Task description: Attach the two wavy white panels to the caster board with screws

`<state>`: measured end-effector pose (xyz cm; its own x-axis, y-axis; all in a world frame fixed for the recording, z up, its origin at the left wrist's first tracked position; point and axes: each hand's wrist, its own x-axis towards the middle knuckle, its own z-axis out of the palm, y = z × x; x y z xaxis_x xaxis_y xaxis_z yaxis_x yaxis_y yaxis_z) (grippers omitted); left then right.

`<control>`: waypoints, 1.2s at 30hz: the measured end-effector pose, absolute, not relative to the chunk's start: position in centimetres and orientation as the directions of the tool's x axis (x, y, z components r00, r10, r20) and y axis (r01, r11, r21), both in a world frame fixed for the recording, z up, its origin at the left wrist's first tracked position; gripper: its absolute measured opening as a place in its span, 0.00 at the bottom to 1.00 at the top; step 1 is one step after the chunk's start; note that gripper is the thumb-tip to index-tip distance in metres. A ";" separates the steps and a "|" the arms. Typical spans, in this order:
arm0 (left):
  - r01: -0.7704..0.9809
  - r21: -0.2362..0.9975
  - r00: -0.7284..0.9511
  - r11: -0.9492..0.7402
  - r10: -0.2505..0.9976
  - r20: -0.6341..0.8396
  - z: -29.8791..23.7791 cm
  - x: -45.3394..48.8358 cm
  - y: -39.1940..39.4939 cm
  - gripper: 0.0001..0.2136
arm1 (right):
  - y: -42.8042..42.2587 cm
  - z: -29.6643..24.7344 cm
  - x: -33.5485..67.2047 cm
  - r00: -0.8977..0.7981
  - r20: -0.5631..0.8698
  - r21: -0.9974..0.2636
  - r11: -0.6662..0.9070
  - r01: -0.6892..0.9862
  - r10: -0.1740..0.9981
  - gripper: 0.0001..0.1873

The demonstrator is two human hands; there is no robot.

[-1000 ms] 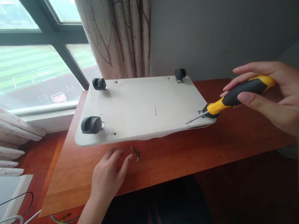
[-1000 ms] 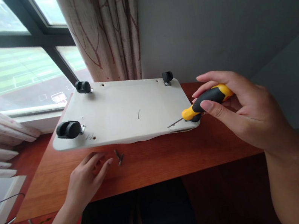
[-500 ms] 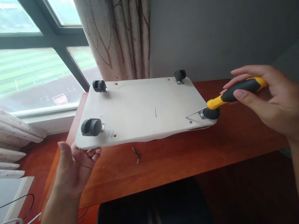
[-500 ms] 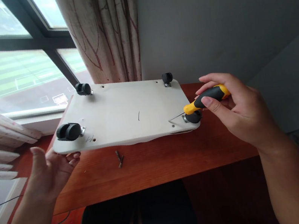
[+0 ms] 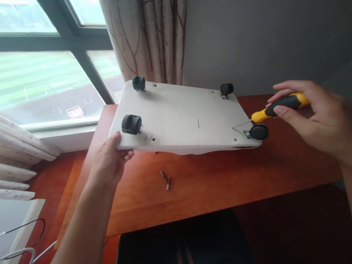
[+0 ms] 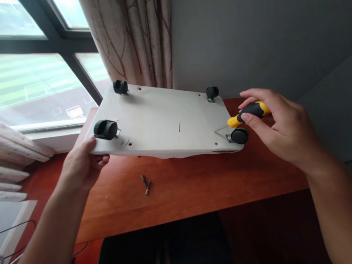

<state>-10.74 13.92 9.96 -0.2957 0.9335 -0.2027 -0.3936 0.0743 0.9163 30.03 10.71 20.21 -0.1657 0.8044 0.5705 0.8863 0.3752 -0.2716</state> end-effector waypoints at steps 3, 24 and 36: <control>-0.348 0.932 -0.267 0.100 0.942 -0.201 10.7 -10.4 14.4 0.09 | 11.1 19.8 30.3 -0.169 0.558 -0.254 0.361 0.897 0.813 0.21; -0.491 0.862 -0.260 0.125 0.924 -0.282 6.7 -12.0 13.2 0.08 | 10.6 20.8 30.2 -0.112 0.605 -0.307 0.361 0.881 0.788 0.24; 0.599 0.785 -0.299 0.158 0.954 0.036 3.6 -10.9 10.6 0.09 | 10.7 20.2 30.5 -0.092 0.630 -0.369 0.402 0.838 0.771 0.24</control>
<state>-10.87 10.56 3.64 -0.2990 0.9536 0.0364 0.5991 0.1579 0.7849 30.47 10.66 20.16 -0.0919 0.7709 0.6303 0.8380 0.4018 -0.3692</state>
